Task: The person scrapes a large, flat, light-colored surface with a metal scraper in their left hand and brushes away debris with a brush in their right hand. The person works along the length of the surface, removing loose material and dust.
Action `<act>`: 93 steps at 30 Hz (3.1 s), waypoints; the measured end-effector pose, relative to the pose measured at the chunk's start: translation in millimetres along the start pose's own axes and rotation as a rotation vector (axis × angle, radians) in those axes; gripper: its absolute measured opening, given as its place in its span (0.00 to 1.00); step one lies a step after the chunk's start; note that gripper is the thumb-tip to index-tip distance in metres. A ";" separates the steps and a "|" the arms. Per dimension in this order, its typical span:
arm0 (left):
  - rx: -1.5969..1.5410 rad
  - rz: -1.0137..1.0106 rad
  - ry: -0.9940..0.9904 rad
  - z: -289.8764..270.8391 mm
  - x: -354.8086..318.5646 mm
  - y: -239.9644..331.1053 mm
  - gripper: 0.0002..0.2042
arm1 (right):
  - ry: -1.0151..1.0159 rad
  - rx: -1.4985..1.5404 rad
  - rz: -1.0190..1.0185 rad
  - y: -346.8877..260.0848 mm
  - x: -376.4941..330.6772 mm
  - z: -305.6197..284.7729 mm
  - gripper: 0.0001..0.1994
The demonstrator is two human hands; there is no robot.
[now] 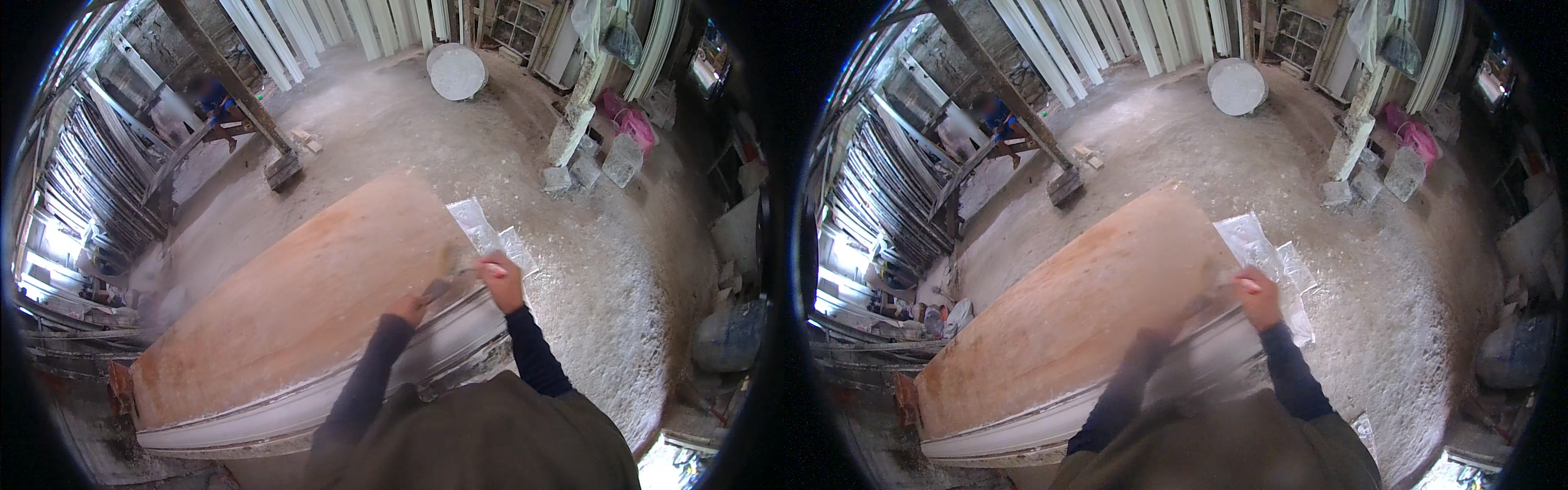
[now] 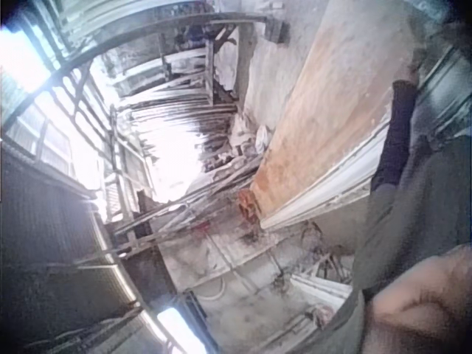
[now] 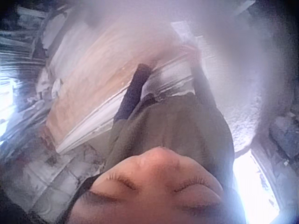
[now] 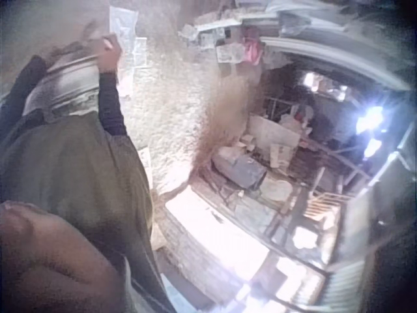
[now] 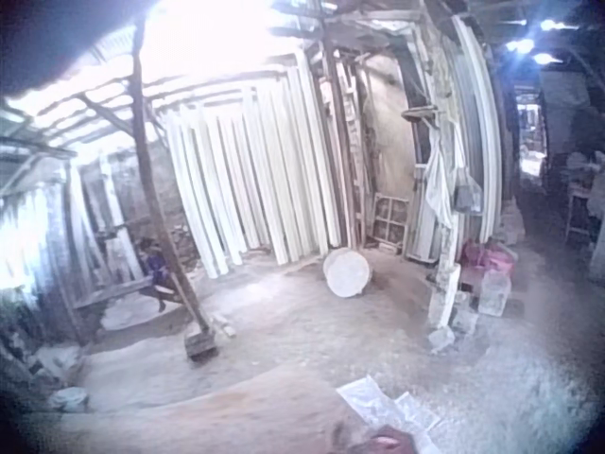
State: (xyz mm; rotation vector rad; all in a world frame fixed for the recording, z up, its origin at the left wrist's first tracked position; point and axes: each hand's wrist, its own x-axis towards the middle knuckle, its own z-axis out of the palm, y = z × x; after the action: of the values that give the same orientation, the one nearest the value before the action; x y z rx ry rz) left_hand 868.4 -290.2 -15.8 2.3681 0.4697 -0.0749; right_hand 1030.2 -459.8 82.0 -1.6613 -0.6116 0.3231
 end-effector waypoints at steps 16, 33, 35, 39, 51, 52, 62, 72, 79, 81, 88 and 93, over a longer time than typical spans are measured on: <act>-0.138 -0.209 0.022 -68.9 -99.4 -8.5 0.14 | -0.001 -0.398 -0.087 27.6 52.7 -23.7 0.06; 0.087 -0.225 0.054 -10.8 -33.2 -15.2 0.16 | 0.274 -0.324 -0.119 -27.3 -24.3 -44.7 0.04; 0.154 -0.165 0.040 3.0 -50.4 -49.8 0.16 | 0.195 -0.202 -0.010 -31.0 -37.3 -34.1 0.04; 0.190 -0.275 -0.045 -24.6 -57.4 -7.3 0.17 | 0.118 -0.157 -0.006 -30.7 -45.9 -17.1 0.06; 0.110 -0.093 0.151 0.4 -33.9 -4.4 0.16 | 0.147 -0.114 0.007 -44.4 -47.7 -20.8 0.04; 0.116 -0.110 0.148 5.9 -35.3 -8.3 0.15 | 0.160 -0.122 -0.030 -44.9 -50.5 -21.8 0.04; 0.054 -0.085 0.123 -7.3 -15.8 14.8 0.15 | 0.178 -0.106 0.042 -43.6 -72.0 -33.4 0.04; 0.049 -0.103 0.214 4.0 91.8 4.3 0.14 | 0.146 -0.143 0.019 -41.6 -75.5 -27.8 0.04; 0.034 0.020 0.010 12.5 27.1 -6.2 0.15 | 0.151 -0.092 0.059 -45.0 -70.6 -31.2 0.04; 0.008 -0.064 0.047 2.7 0.2 -11.9 0.15 | 0.129 -0.086 0.046 -37.3 -60.6 -24.8 0.04; -0.149 -0.210 0.243 -19.9 -74.8 -70.7 0.15 | -0.127 -0.054 -0.216 101.8 26.0 126.6 0.07; -0.096 -0.417 0.170 -61.9 -130.0 -48.4 0.17 | -0.207 -0.038 -0.074 119.1 105.6 102.4 0.04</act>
State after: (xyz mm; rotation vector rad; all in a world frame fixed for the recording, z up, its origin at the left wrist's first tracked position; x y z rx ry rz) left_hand 725.3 -256.9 23.1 2.1581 1.0212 -0.0410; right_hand 1086.9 -326.5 -39.7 -1.6490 -0.8359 0.4357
